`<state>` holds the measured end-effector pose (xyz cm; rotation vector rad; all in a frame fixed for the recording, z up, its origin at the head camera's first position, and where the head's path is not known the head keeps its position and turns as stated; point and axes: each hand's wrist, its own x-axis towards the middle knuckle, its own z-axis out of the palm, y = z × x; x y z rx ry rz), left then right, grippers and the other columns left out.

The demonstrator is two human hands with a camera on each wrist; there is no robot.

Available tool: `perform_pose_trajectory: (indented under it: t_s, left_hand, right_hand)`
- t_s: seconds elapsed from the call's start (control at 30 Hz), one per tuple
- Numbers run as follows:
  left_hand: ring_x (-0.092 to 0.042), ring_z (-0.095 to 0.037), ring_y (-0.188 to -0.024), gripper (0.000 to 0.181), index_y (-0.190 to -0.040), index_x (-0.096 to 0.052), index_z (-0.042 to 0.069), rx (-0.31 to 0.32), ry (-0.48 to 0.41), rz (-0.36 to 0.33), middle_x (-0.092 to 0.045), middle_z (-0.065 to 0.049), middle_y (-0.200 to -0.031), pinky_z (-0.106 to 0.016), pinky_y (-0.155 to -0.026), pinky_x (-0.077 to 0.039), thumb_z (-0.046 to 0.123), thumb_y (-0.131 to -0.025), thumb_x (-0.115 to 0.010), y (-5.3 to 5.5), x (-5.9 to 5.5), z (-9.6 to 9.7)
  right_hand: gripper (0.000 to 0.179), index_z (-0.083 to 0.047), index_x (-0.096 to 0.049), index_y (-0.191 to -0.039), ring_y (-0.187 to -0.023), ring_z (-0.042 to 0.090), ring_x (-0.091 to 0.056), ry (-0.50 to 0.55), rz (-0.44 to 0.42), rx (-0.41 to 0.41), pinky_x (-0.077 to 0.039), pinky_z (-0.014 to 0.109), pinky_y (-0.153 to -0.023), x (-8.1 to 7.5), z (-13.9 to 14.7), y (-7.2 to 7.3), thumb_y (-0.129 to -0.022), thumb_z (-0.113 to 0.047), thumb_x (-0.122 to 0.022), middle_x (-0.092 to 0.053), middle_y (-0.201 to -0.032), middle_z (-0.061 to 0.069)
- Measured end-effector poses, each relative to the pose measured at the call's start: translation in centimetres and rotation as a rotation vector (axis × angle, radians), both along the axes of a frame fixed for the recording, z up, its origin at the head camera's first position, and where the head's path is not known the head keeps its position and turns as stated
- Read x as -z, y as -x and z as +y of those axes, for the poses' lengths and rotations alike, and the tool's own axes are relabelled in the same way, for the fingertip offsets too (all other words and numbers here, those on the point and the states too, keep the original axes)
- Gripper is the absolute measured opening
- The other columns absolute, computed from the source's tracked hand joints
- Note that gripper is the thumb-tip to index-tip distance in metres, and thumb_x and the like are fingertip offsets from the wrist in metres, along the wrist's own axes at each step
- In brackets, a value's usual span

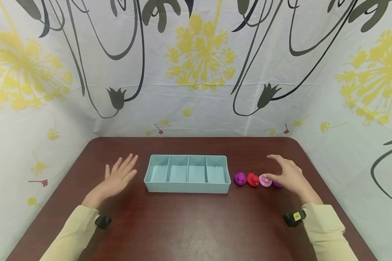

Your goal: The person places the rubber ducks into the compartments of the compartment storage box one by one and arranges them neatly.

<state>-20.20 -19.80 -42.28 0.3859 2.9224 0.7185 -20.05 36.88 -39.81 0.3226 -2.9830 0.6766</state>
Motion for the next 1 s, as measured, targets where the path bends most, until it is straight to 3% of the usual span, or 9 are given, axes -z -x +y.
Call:
perform_pose_trajectory:
  t_s: [0.37,0.73,1.0]
  left_hand:
    - [0.004,-0.043,-0.145,0.059,-0.155,-0.009,0.026,-0.005,-0.039,-0.005,-0.003,-0.006,-0.162,-0.069,-0.106,0.011,0.048,-0.103,-0.027,0.4,1.1,0.4]
    - [-0.002,-0.046,-0.144,0.057,-0.154,-0.015,0.028,0.004,-0.087,0.019,-0.008,-0.005,-0.162,-0.071,-0.106,0.006,0.048,-0.103,-0.027,0.4,3.0,0.8]
    - [-0.002,-0.044,-0.145,0.053,-0.154,-0.014,0.030,0.014,-0.108,-0.039,-0.008,-0.003,-0.162,-0.070,-0.107,0.006,0.041,-0.104,-0.031,0.2,4.2,1.7]
  right_hand:
    - [0.065,-0.007,-0.050,-0.133,-0.113,0.051,-0.045,0.036,0.050,-0.031,-0.038,0.064,-0.085,1.5,1.5,-0.1,-0.079,-0.028,-0.079,-0.053,-0.128,0.027]
    - [0.063,-0.008,-0.049,-0.136,-0.121,0.047,-0.044,0.078,-0.022,-0.010,-0.037,0.066,-0.088,3.7,3.3,0.3,-0.083,-0.030,-0.075,-0.050,-0.134,0.027]
    - [0.066,-0.008,-0.046,-0.139,-0.120,0.049,-0.043,0.097,-0.102,0.054,-0.037,0.068,-0.088,5.9,4.9,-0.5,-0.085,-0.036,-0.071,-0.049,-0.132,0.030]
